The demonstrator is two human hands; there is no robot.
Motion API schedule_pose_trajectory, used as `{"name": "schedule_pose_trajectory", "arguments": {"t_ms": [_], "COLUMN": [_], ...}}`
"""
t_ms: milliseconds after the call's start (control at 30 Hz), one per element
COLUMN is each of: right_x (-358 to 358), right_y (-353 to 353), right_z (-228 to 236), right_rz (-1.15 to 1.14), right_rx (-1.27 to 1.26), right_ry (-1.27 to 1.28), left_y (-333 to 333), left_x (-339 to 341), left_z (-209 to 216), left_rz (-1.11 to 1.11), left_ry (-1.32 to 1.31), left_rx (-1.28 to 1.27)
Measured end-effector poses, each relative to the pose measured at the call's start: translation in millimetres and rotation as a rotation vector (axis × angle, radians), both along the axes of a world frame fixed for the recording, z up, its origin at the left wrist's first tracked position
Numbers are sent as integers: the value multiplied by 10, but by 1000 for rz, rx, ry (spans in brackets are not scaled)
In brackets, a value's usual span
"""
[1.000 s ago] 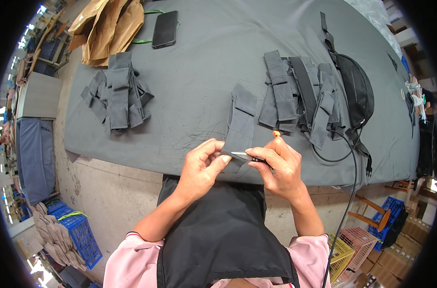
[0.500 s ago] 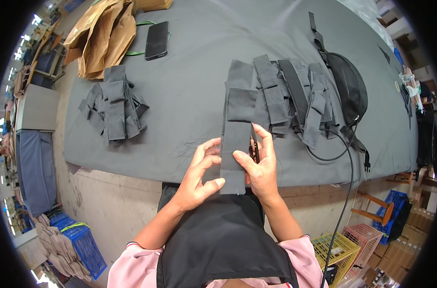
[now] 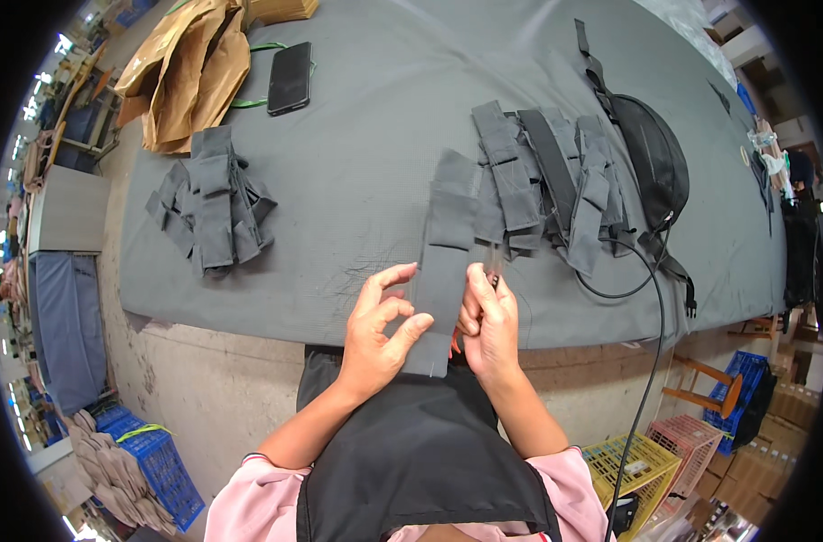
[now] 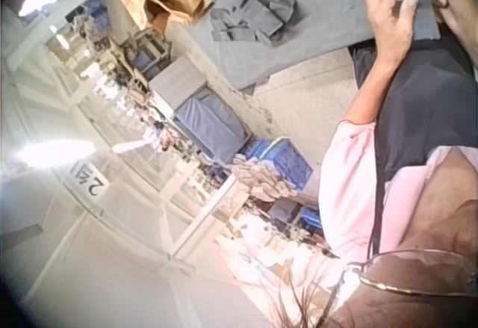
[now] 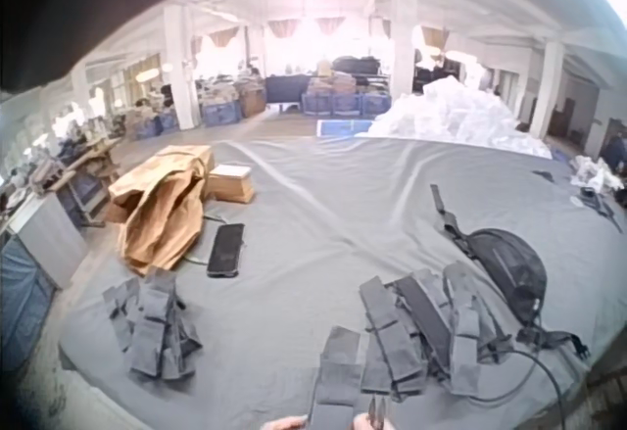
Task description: The person uses a pair of scissors to trim loose threads and excess material from the edges of several gray fabric straps. The person handles the straps one at a time, cutting along the seams and placing the finished pieces into a pile on the table.
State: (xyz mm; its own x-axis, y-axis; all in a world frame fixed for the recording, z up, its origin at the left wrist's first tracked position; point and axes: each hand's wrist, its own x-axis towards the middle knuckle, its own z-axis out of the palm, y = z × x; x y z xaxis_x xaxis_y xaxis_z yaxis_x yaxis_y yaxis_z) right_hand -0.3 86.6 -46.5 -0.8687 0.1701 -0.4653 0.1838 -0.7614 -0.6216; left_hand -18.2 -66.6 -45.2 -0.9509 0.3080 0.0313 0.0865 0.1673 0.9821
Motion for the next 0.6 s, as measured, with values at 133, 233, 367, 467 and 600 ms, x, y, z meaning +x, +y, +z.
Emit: {"name": "schedule_pose_trajectory", "arguments": {"t_ms": [133, 233, 367, 467, 600], "right_x": [-85, -79, -89, -118, -111], "right_y": [-55, -60, -47, -12, 59], "right_z": [58, 3, 116, 66, 32], "right_rz": [-4, -55, 32, 101, 246], "right_rx": [192, 193, 185, 63, 24], "right_ry": [-13, 53, -53, -20, -33], "left_y": [-20, -22, -52, -15, -59], "left_x": [-20, -39, -104, -142, -263], "left_z": [21, 56, 22, 116, 128], "left_rz": [34, 164, -127, -163, -271], "left_ry": [76, 95, 208, 415, 670], "left_rx": [-143, -159, -173, -242, -308]}}
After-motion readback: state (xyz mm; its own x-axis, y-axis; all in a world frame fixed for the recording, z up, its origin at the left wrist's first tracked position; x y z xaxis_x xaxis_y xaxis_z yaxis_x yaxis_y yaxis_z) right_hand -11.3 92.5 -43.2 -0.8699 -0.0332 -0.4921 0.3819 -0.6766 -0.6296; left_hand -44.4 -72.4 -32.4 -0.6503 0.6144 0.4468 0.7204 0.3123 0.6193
